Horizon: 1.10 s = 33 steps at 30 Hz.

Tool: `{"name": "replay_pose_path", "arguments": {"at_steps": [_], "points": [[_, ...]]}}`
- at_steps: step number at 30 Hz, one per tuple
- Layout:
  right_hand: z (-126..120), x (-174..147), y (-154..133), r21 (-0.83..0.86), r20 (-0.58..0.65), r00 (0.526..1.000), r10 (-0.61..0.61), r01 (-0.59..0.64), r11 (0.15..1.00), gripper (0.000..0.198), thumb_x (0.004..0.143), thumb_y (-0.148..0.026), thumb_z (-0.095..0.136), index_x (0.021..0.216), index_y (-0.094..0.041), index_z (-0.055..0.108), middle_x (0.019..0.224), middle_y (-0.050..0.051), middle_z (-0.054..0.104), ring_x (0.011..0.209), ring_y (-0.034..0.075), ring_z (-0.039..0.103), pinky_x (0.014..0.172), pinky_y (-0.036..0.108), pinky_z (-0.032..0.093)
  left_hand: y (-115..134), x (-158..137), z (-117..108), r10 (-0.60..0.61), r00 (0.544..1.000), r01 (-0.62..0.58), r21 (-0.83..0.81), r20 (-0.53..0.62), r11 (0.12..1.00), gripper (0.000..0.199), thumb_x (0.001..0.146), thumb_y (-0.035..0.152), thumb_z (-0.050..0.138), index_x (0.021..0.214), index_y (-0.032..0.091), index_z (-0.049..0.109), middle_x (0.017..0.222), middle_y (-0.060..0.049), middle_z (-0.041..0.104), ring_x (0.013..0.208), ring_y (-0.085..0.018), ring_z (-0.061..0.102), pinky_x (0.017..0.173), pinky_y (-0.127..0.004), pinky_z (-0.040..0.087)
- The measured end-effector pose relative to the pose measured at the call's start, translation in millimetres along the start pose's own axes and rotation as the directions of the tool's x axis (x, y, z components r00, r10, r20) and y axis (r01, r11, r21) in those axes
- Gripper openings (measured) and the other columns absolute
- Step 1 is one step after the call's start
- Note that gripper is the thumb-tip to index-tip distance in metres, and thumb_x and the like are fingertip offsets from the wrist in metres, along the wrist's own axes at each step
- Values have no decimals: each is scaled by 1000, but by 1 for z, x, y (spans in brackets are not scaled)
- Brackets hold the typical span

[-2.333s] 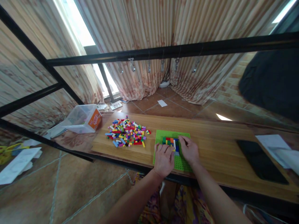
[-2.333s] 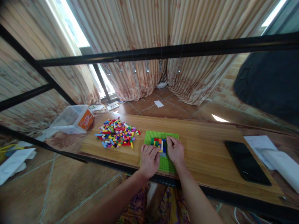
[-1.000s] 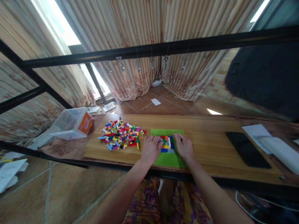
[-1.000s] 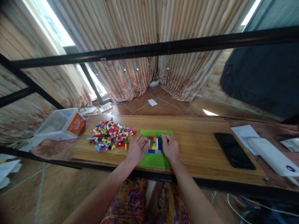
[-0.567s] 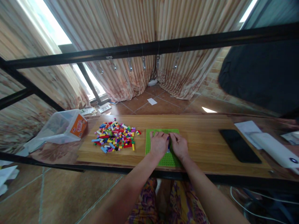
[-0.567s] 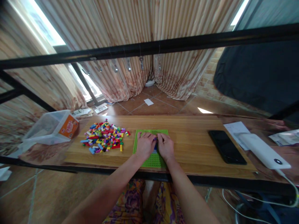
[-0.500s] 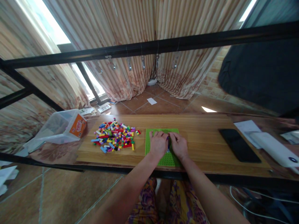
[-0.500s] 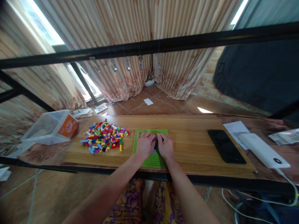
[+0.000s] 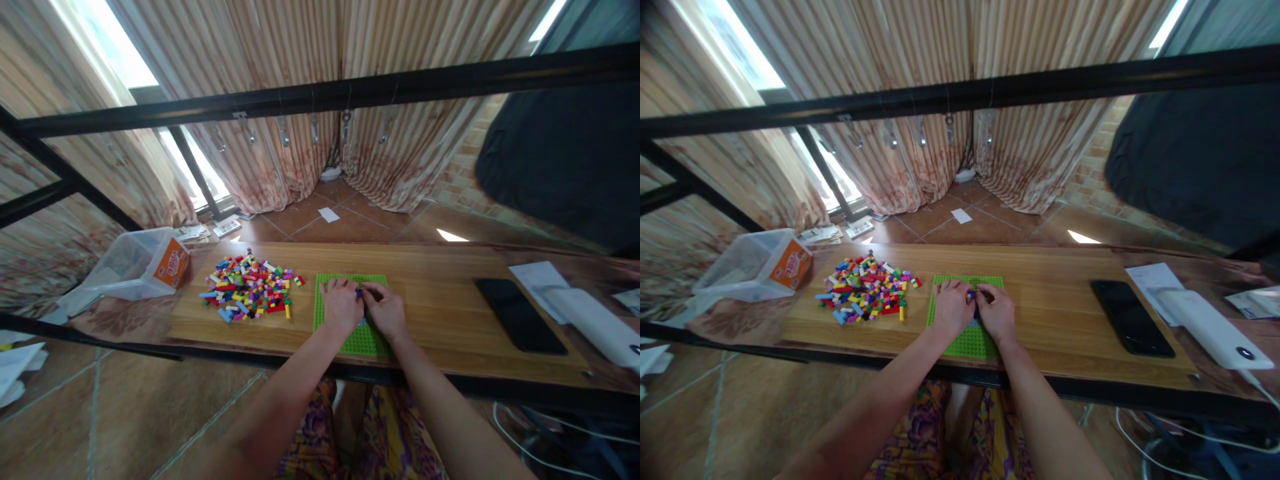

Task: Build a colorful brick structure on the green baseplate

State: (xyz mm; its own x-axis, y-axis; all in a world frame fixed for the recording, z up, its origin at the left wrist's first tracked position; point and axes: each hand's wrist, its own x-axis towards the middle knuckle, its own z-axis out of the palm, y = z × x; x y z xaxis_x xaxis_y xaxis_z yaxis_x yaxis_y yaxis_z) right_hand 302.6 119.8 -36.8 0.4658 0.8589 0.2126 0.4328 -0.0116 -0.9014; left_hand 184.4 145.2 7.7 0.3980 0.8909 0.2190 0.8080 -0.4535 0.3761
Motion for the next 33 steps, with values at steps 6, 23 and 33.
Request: {"name": "replay_pose_path", "arguments": {"at_steps": [6, 23, 33], "points": [[0, 3, 1, 51, 34, 999, 42, -44, 998, 29, 74, -39, 60, 90, -18, 72, 91, 8, 74, 82, 21, 67, 82, 38, 53, -1, 2, 1, -65, 997, 66, -60, 29, 996, 15, 83, 27, 57, 93, 23, 67, 101, -6, 66, 99, -27, 54, 84, -43, 41], [-10, 5, 4, 21, 130, 991, -17, 14, 1000, 34, 80, -45, 55, 94, -20, 73, 99, 8, 74, 95, 24, 67, 92, 42, 48, -3, -11, -5, 11, 1000, -13, -104, -15, 994, 25, 82, 31, 61, 104, 21, 62, 109, -7, 64, 106, -26, 53, 93, -45, 41], [-8, -3, 6, -60, 64, 998, -4, 8, 998, 42, 83, -55, 52, 90, -20, 74, 97, 8, 74, 92, 25, 66, 85, 38, 49, -68, -65, -33, -196, 958, 163, -163, -211, 973, 28, 82, 16, 57, 109, 19, 59, 107, -7, 64, 103, -23, 56, 94, -39, 45]]}}
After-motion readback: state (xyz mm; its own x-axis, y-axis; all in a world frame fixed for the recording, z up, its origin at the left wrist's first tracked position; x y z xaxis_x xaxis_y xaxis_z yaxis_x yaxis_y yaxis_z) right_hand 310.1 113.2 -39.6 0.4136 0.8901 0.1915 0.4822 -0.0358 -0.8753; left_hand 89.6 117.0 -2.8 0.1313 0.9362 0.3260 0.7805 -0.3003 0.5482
